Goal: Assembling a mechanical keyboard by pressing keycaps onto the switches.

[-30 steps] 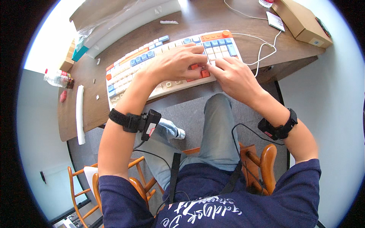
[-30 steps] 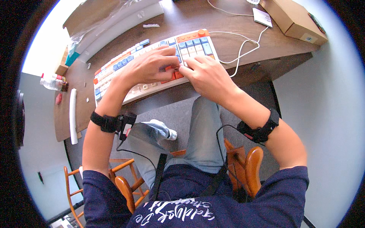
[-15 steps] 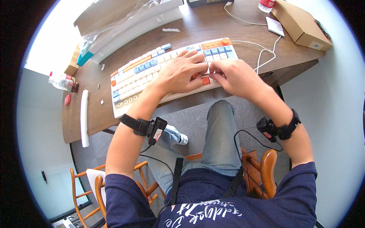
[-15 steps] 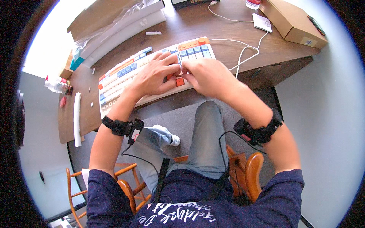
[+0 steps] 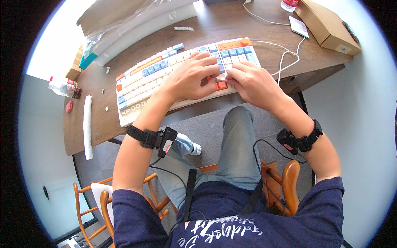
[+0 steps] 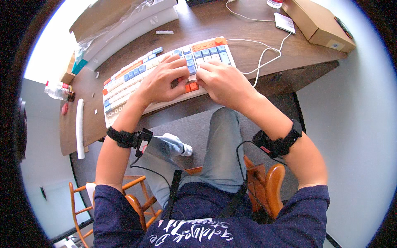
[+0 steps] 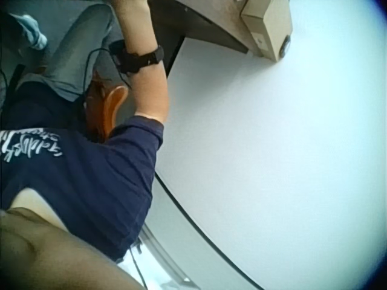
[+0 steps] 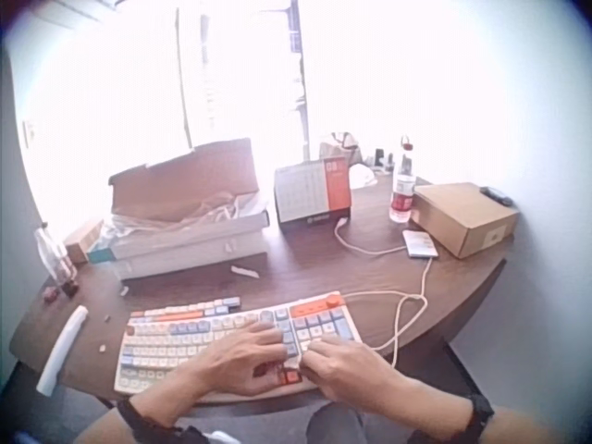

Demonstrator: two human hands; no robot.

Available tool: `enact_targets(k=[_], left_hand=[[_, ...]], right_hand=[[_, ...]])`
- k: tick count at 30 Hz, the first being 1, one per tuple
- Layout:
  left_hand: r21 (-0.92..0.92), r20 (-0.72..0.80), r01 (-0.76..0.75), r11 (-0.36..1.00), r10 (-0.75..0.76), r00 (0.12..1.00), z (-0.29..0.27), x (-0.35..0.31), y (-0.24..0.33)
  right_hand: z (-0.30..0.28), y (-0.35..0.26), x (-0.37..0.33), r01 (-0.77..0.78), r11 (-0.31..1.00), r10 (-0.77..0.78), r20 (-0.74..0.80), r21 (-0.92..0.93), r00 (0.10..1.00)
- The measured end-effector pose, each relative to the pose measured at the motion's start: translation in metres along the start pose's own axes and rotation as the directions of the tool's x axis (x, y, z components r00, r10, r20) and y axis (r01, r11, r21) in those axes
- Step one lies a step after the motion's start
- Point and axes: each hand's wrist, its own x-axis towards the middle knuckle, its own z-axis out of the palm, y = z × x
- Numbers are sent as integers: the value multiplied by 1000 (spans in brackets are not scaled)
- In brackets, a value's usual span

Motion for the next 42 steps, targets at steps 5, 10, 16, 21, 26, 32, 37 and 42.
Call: enact_targets(k=[5,10,16,21,26,32,37,42], left_hand=[[-50,-122,-30,998,24,992,2,-6,0],[-87,-140,4,996,-16,990,-4,-21,-1],[-275,-254,221,936,-293,922,-19,-19,10],[-604,-257,330,726,-569,781,-64,5,-38],[-549,-140,511,662,-675,724,-75,34,-73],[-403,37,618,675,-663,748,-58,43,-104],[-145,226,764,629,-731,644,-50,51,-98],[-124,229,713,690,-679,698,-30,43,-116]], right_hand=[[3,-2,-5,3,1000,-2,-78,12,997],[6,-5,-7,20,999,-12,-194,43,981],[-5,-4,-23,-46,975,133,-401,218,906],[-19,-21,-50,-81,937,232,-431,339,872],[-13,-48,-68,-16,886,208,-368,463,906],[-4,-71,-73,19,787,207,-292,617,934],[-3,-72,-75,29,762,203,-281,647,938],[2,-73,-74,16,736,211,-252,677,944]])
